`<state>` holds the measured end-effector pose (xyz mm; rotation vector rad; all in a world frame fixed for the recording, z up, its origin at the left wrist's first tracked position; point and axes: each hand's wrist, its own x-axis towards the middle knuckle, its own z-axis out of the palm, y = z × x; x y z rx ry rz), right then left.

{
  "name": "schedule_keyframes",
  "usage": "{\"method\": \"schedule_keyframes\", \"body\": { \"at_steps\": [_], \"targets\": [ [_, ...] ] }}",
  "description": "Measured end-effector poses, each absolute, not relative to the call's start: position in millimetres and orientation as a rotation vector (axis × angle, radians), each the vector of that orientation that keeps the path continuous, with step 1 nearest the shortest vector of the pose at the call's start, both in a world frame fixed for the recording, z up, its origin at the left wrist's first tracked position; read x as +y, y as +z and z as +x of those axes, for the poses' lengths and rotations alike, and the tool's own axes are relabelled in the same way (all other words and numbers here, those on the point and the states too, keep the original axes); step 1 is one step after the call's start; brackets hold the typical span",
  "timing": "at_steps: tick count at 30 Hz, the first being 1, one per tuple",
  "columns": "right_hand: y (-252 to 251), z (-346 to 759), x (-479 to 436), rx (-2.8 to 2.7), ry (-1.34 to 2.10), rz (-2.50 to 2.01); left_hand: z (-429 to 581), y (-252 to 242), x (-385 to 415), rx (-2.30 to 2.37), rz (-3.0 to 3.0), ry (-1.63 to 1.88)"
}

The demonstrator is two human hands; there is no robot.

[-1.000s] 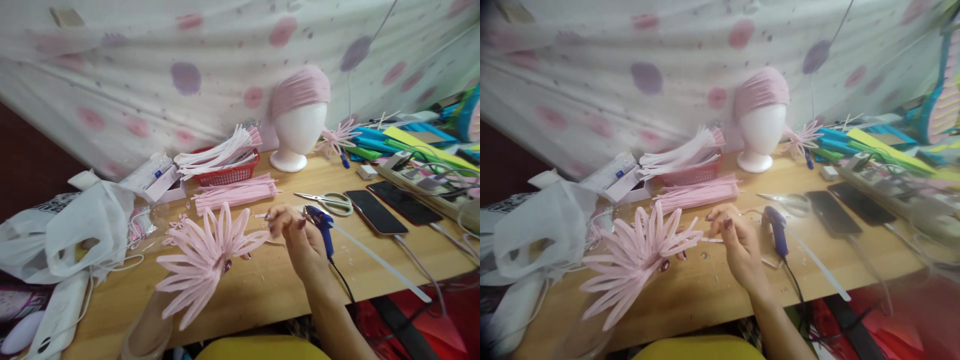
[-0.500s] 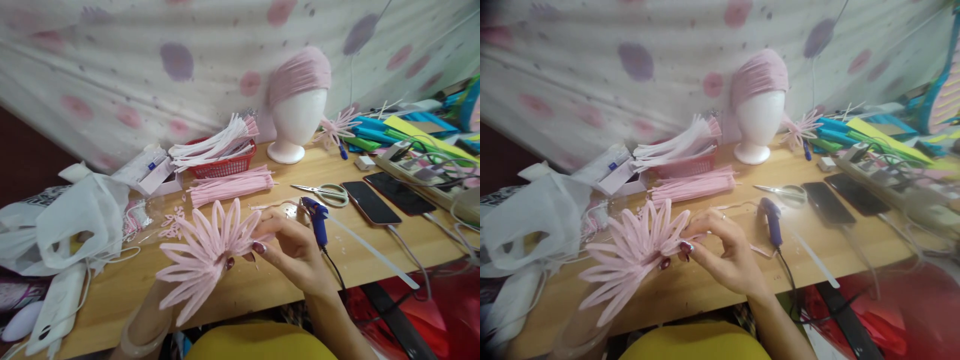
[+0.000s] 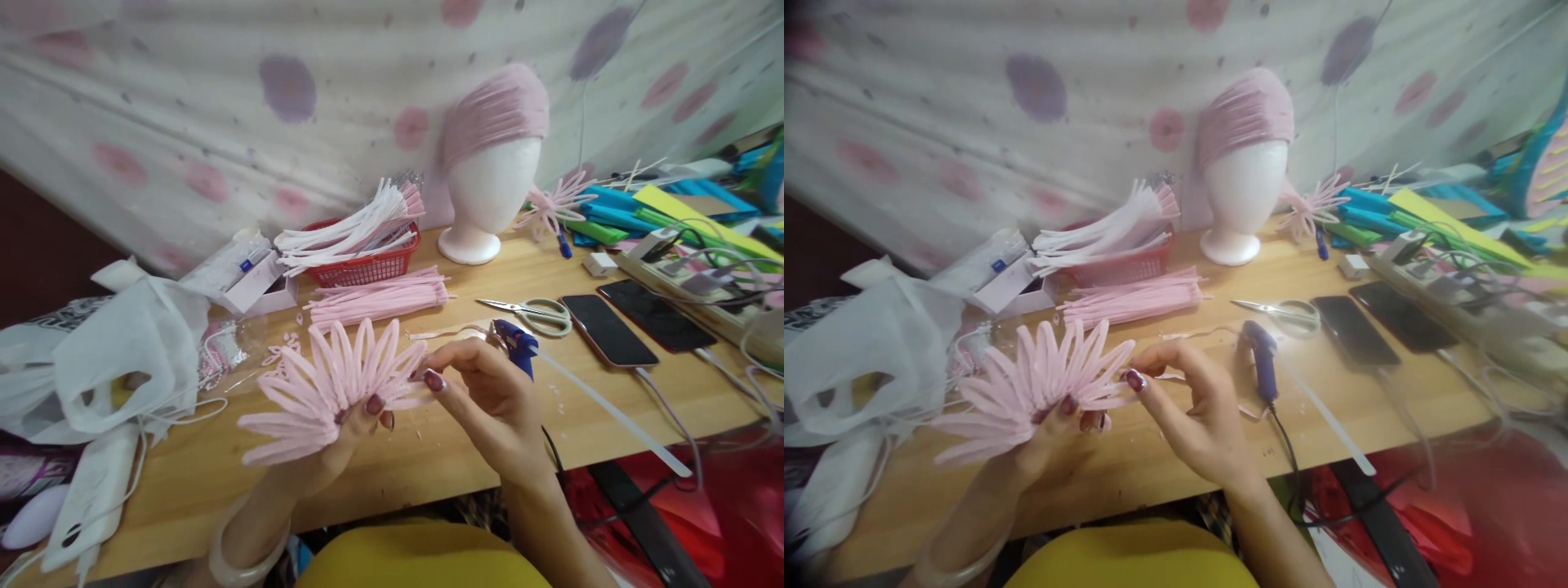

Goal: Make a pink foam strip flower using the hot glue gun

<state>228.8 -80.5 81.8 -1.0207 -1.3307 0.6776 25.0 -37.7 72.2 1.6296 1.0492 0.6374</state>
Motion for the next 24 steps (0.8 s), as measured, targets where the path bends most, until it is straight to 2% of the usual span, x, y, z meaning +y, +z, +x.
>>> {"method": "schedule_keyframes", "body": {
  "at_steps": [7,24],
  "targets": [
    [100.9,239.5,-75.8,-1.856,0.156,-0.981,20.9,112.8,-23.3,0.983,1.922,0.436],
    [129.8,229.2,-84.2,-2.144,-0.006,-1.043,13.4,133.3,-25.9,0.890,2.118,0.368]
  ]
}}
